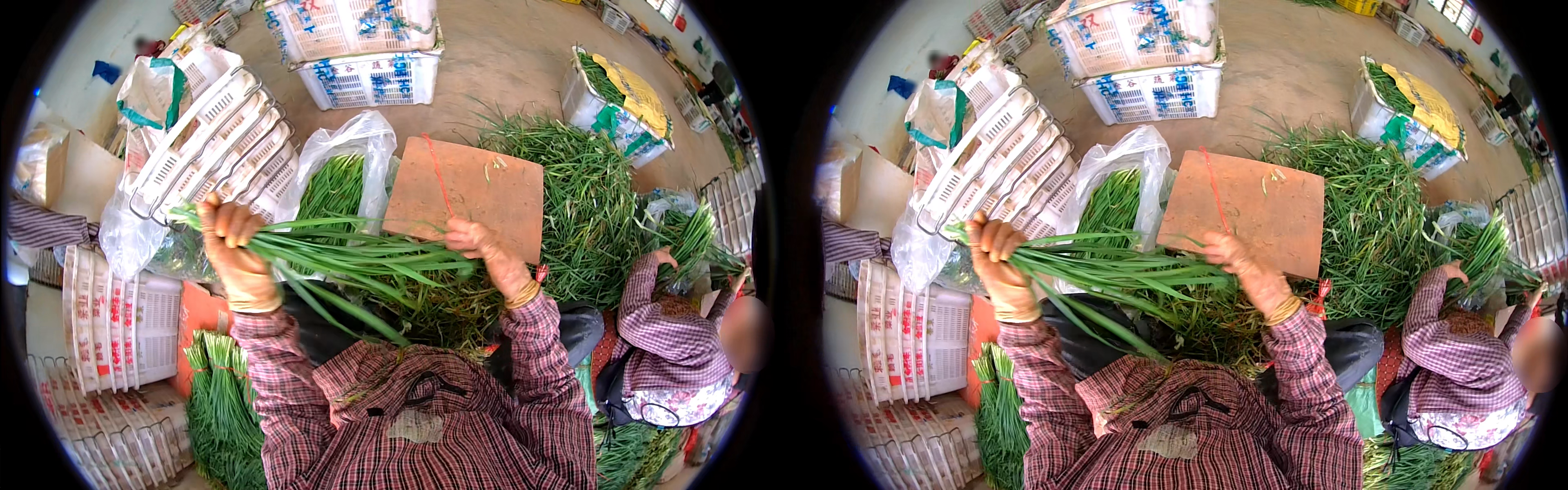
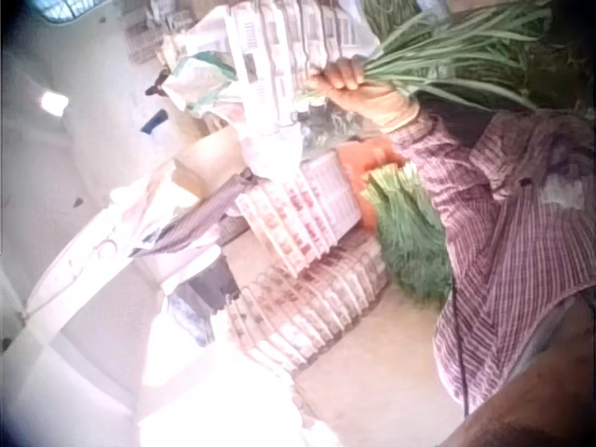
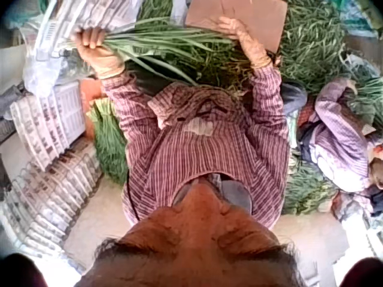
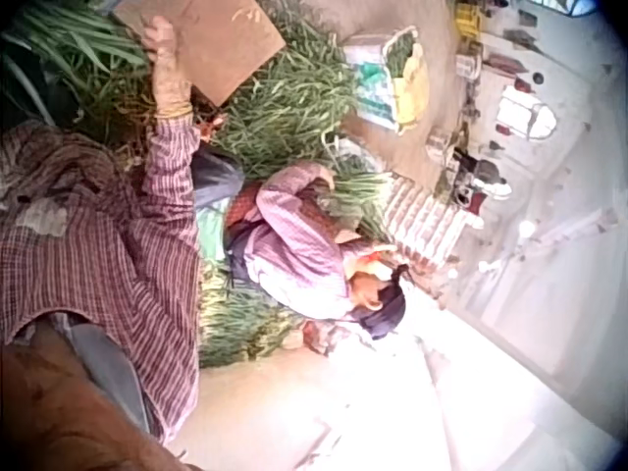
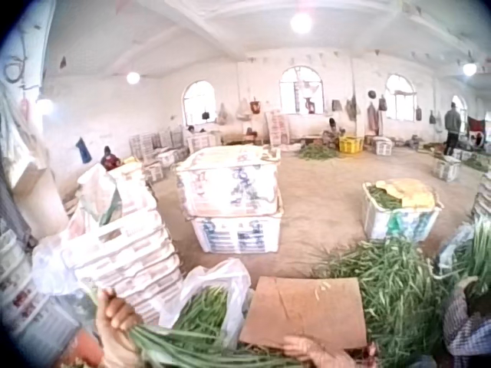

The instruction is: The person sorts green onions by hand, removing individual stalks from a pile, inspecting them, and placing the cleaned stalks into a plastic bag.

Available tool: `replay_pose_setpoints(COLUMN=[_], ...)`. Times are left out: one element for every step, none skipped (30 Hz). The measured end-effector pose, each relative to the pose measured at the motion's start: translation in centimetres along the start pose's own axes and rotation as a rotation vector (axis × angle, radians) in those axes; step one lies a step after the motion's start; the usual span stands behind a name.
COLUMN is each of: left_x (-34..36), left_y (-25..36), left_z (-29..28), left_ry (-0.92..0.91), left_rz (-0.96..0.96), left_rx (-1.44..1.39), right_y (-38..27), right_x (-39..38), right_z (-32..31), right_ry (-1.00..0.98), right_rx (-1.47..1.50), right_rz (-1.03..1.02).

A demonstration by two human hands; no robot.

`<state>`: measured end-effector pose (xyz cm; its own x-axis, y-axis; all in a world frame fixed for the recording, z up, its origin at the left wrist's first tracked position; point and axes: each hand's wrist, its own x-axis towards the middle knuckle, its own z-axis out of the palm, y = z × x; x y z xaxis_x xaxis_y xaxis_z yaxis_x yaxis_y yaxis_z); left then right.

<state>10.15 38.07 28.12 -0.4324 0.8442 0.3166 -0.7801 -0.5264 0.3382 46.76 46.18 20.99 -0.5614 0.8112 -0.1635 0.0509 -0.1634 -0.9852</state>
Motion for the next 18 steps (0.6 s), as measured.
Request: replay_pose_setpoints(left_x=[0.3,0.5,0.5,0.3,0.1,-0.2,-0.4,-0.5,-0.5,-0.6,-0.8,-0.8,-0.8,-0.8,-1.2,-1.9,-2.7,-3.9], left_y=[1.4,2.4,3.0,3.8,4.5,4.6,4.6,4.8,4.5,4.3,3.9,3.4,2.7,2.0,0.9,-1.1,-4.4,-6.7], left_z=[-0.6,-1.0,-1.4,-2.1,-3.0,-3.4,-3.9,-4.2,-4.2,-4.2,-4.1,-3.8,-3.4,-2.9,-2.6,-1.2,1.0,3.1], left_ry=[-0.020,-0.041,-0.042,-0.040,-0.058,-0.041,-0.043,-0.046,-0.036,-0.028,-0.019,-0.014,-0.011,-0.008,0.040,0.108,0.152,0.201], left_rz=[-0.030,-0.059,-0.065,-0.071,-0.095,-0.083,-0.080,-0.076,-0.074,-0.071,-0.068,-0.067,-0.062,-0.058,-0.040,-0.007,-0.029,-0.031], left_rx=[-0.056,-0.112,-0.134,-0.151,-0.166,-0.179,-0.189,-0.198,-0.191,-0.184,-0.176,-0.126,-0.078,-0.031,0.042,0.175,0.333,0.514], right_y=[0.5,0.9,1.1,1.2,1.2,1.3,1.4,1.5,1.3,1.0,0.7,0.1,-0.7,-1.6,-2.7,-4.3,-4.6,-6.7], right_x=[-0.2,-0.5,-0.8,-1.0,-1.2,-1.5,-1.6,-1.5,-1.5,-1.6,-1.8,-2.0,-1.9,-1.9,-1.8,-2.3,-2.1,-1.5], right_z=[-1.2,-2.5,-3.4,-3.9,-4.2,-4.5,-4.7,-4.7,-4.8,-4.9,-4.9,-4.7,-4.3,-3.6,-2.0,0.2,0.9,2.7], right_ry=[0.038,0.075,0.110,0.132,0.153,0.177,0.180,0.183,0.186,0.189,0.179,0.167,0.152,0.137,0.068,0.029,-0.008,-0.127], right_rx=[0.033,0.065,0.131,0.156,0.181,0.202,0.200,0.200,0.194,0.189,0.152,0.105,0.054,0.004,0.084,0.043,-0.318,-0.606], right_rz=[-0.008,-0.017,-0.002,0.005,0.011,0.024,-0.003,-0.003,-0.002,-0.001,-0.010,-0.040,-0.073,-0.105,-0.134,-0.058,-0.195,-0.400])
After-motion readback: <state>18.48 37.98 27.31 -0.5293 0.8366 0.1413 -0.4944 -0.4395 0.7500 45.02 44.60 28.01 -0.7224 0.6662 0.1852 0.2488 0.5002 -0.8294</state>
